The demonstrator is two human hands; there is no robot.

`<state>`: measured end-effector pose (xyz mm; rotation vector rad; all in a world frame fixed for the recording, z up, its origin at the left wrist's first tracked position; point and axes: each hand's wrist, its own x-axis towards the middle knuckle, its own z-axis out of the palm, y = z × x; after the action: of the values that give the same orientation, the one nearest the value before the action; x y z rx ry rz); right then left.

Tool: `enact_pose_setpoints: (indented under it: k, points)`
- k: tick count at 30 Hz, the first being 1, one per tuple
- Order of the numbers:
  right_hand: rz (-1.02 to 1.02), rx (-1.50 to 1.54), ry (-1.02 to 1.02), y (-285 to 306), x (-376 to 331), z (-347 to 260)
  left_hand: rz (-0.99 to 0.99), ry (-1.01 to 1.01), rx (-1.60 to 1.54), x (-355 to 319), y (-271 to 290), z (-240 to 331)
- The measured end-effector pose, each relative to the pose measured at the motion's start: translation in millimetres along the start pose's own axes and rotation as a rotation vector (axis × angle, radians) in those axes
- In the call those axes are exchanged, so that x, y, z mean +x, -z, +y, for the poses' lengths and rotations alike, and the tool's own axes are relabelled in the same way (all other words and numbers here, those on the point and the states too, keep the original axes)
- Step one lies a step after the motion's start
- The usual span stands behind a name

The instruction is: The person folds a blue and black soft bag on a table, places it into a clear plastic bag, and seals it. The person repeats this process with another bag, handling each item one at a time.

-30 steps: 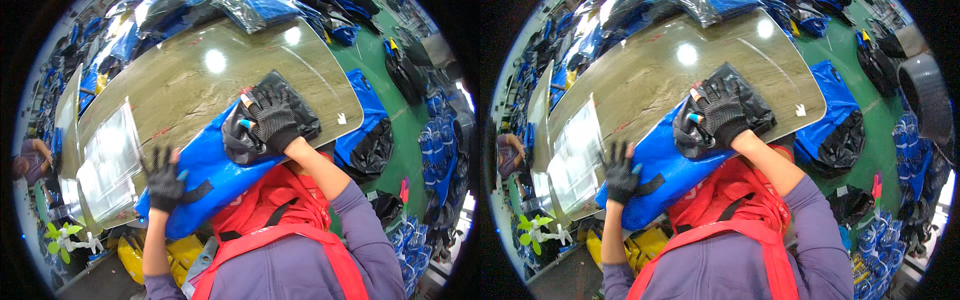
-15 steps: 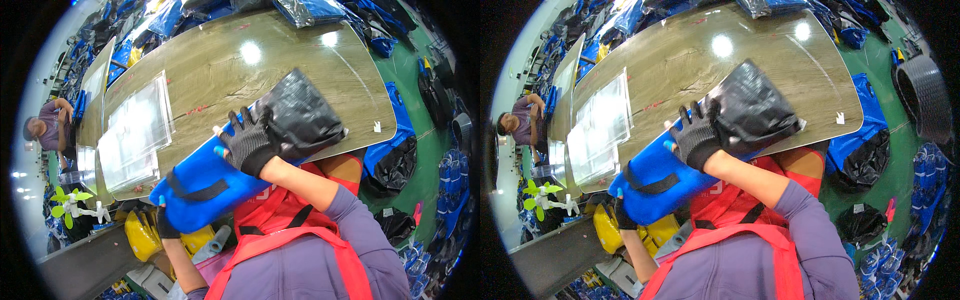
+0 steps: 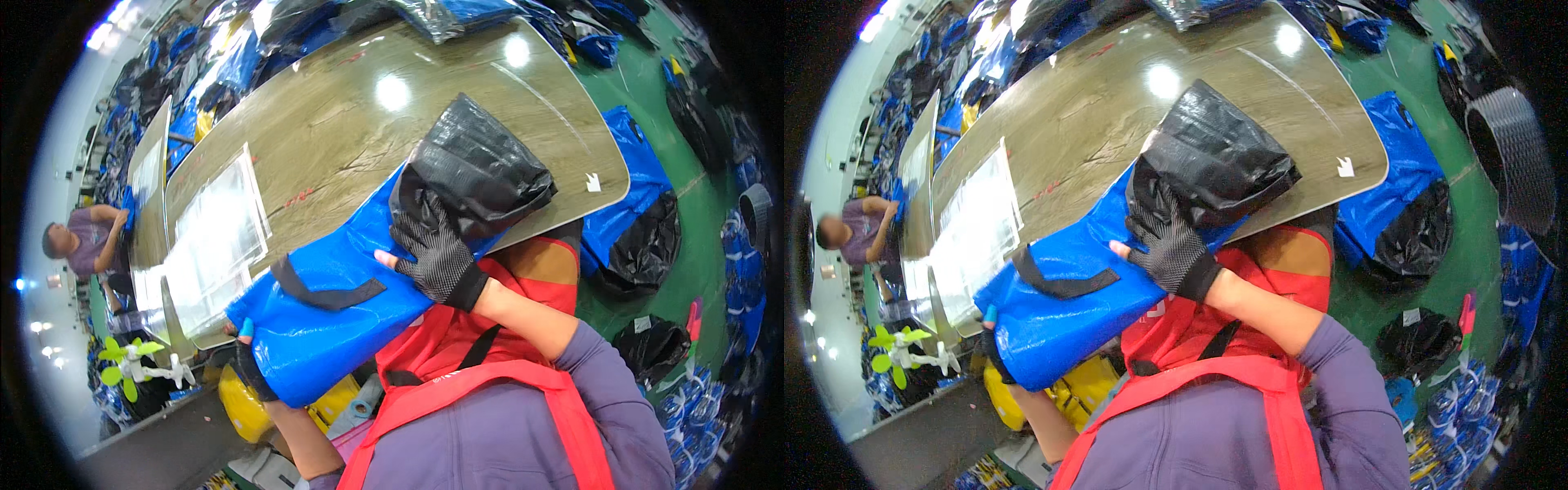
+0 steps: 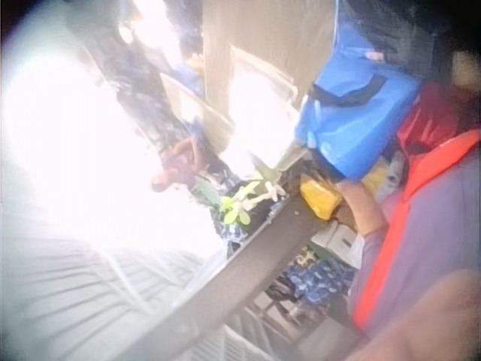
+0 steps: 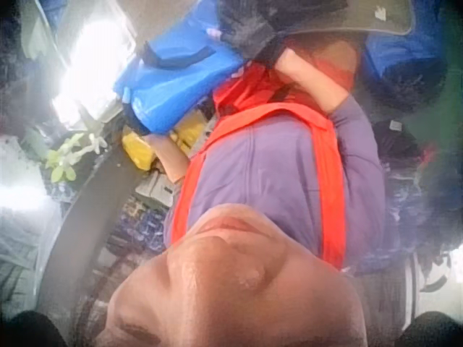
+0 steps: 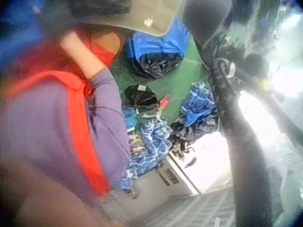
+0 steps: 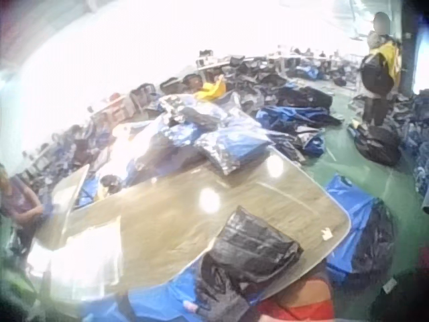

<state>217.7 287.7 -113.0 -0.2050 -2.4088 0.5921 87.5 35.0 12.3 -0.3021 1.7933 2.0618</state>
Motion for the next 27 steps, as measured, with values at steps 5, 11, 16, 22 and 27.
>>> enact_pose_setpoints:
  k: [5,11,16,22,27]
  points:
    - [-0.055,0.399,-0.257,-0.3,-27.6,9.1,-0.904,-0.432,0.287,-19.6,-143.3,-5.1]
    - [0.092,1.381,-0.401,-23.4,-29.9,27.6,-1.063,-1.467,1.285,-3.9,-261.9,-69.6]
    - [-0.014,1.588,-0.444,7.0,-51.2,22.3,-1.002,-1.408,1.425,17.2,-279.3,-103.5]
    - [-0.343,0.297,-0.263,127.6,-38.9,4.9,-0.928,-1.42,1.51,31.8,-278.6,-130.9]
    - [0.13,-0.165,-0.443,155.0,24.7,58.4,-1.037,-1.427,1.72,25.3,-287.7,-112.3]
